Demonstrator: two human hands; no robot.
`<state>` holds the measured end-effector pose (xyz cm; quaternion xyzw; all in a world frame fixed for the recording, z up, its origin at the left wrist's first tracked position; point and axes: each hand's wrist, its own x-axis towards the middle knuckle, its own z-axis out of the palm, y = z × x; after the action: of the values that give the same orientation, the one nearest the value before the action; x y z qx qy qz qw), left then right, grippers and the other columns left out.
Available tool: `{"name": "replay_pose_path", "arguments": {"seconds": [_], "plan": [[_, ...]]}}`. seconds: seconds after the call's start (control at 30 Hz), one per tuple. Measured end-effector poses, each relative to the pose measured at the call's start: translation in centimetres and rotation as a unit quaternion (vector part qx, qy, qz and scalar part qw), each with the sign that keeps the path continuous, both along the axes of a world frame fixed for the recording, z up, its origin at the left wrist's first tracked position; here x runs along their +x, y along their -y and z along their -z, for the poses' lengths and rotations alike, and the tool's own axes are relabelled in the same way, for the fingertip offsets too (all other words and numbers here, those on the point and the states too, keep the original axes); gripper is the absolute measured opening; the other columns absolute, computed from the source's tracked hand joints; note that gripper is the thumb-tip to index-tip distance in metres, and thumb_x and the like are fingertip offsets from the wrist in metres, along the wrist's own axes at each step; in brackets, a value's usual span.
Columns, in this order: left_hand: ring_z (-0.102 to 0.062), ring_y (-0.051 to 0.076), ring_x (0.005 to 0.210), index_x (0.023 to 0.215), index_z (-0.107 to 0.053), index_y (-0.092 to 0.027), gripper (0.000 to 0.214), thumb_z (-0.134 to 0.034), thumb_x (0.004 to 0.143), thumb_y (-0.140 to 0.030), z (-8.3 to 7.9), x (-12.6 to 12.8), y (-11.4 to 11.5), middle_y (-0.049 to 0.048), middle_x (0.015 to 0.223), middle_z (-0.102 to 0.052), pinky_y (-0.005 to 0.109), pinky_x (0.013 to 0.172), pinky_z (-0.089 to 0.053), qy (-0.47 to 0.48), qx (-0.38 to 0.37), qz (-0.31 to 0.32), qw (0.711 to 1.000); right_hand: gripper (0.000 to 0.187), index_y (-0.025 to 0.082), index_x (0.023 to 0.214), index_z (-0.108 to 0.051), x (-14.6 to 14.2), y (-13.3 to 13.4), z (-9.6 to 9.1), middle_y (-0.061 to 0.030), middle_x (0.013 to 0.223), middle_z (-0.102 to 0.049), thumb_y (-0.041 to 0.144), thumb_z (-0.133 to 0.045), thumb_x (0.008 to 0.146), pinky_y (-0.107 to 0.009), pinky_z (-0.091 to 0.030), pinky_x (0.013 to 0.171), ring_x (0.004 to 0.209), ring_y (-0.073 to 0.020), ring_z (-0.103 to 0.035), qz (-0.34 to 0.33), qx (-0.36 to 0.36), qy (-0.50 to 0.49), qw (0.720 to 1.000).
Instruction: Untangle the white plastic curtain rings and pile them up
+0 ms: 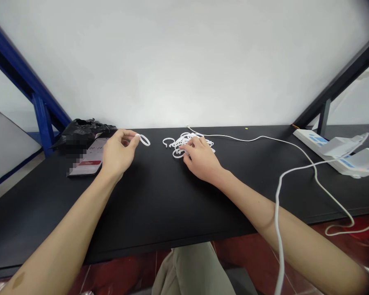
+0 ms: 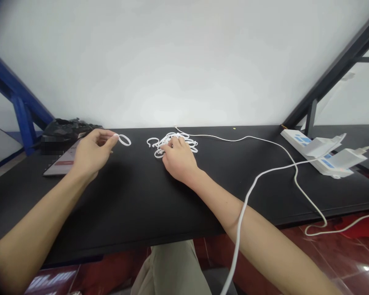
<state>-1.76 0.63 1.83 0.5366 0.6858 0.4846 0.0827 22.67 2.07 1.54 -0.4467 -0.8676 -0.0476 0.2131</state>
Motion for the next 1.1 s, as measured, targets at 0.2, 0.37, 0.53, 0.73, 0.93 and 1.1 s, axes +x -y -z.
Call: {"name": "replay_pose_path", "arguments": {"seconds": [0.2, 0.37, 0.53, 0.73, 0.93, 1.1], "plan": [[-0.06, 0.032, 0.095, 0.087, -0.064, -0.022, 0.018, -0.054, 0.083, -0.037, 0.2, -0.8, 0.0, 0.0084, 0.089, -0.071, 0.046, 0.084, -0.045, -0.195, -0.119, -0.022, 0.973, 0.03, 0.017, 0.113, -0.071, -0.1, -0.4, 0.2, -0.0131, 0.108, -0.058, 0.019, -0.05, 0.092, -0.043, -0.042, 0.096, 0.102, -0.0277, -0.047, 0.004, -0.016, 0.018, 1.0], [-0.051, 0.043, 0.107, 0.087, -0.067, -0.019, 0.028, -0.046, 0.086, -0.038, 0.8, -1.0, 0.7, 0.0186, 0.101, -0.068, 0.055, 0.083, -0.04, -0.359, -0.146, -0.058, 0.92, 0.022, 0.016, 0.105, -0.071, -0.1, -0.6, 0.3, -0.0124, 0.107, -0.058, 0.019, -0.055, 0.091, -0.041, -0.043, 0.095, 0.102, -0.0267, -0.048, 0.005, -0.017, 0.013, 1.0], [-0.049, 0.043, 0.108, 0.086, -0.07, -0.018, 0.033, -0.044, 0.087, -0.038, 1.1, -1.4, 0.9, 0.0208, 0.101, -0.067, 0.057, 0.084, -0.038, -0.389, -0.16, -0.09, 0.903, 0.02, 0.018, 0.099, -0.072, -0.1, -0.5, 0.1, -0.0103, 0.103, -0.06, 0.018, -0.052, 0.093, -0.04, -0.044, 0.093, 0.098, -0.0238, -0.049, -0.003, -0.009, -0.009, 1.0], [-0.046, 0.044, 0.112, 0.102, -0.067, -0.014, 0.036, -0.043, 0.089, -0.037, 0.5, -0.9, 1.0, 0.0233, 0.112, -0.064, 0.058, 0.085, -0.038, -0.383, -0.138, -0.092, 0.909, 0.016, 0.019, 0.099, -0.071, 0.0, -0.3, -0.1, -0.0095, 0.103, -0.06, 0.023, -0.057, 0.091, -0.04, -0.043, 0.093, 0.098, -0.0239, -0.05, -0.013, -0.005, -0.017, 1.0], [-0.052, 0.028, 0.1, 0.101, -0.064, -0.022, 0.023, -0.049, 0.089, -0.036, 0.7, 1.9, 1.2, 0.0076, 0.1, -0.066, 0.043, 0.09, -0.044, -0.279, -0.028, 0.163, 0.946, 0.015, 0.017, 0.096, -0.071, 0.0, -0.4, -0.1, -0.0116, 0.105, -0.059, 0.02, -0.059, 0.089, -0.041, -0.043, 0.091, 0.102, -0.0266, -0.048, -0.003, -0.027, 0.024, 0.999], [-0.051, 0.025, 0.101, 0.118, -0.063, -0.026, 0.031, -0.049, 0.091, -0.034, 1.4, 3.1, 1.3, 0.0056, 0.108, -0.064, 0.042, 0.092, -0.044, -0.267, -0.029, 0.277, 0.922, 0.014, 0.017, 0.091, -0.069, -0.2, 0.1, -0.3, -0.011, 0.106, -0.059, 0.019, -0.056, 0.09, -0.039, -0.043, 0.091, 0.099, -0.0247, -0.047, -0.031, -0.008, 0.008, 0.999]]}}
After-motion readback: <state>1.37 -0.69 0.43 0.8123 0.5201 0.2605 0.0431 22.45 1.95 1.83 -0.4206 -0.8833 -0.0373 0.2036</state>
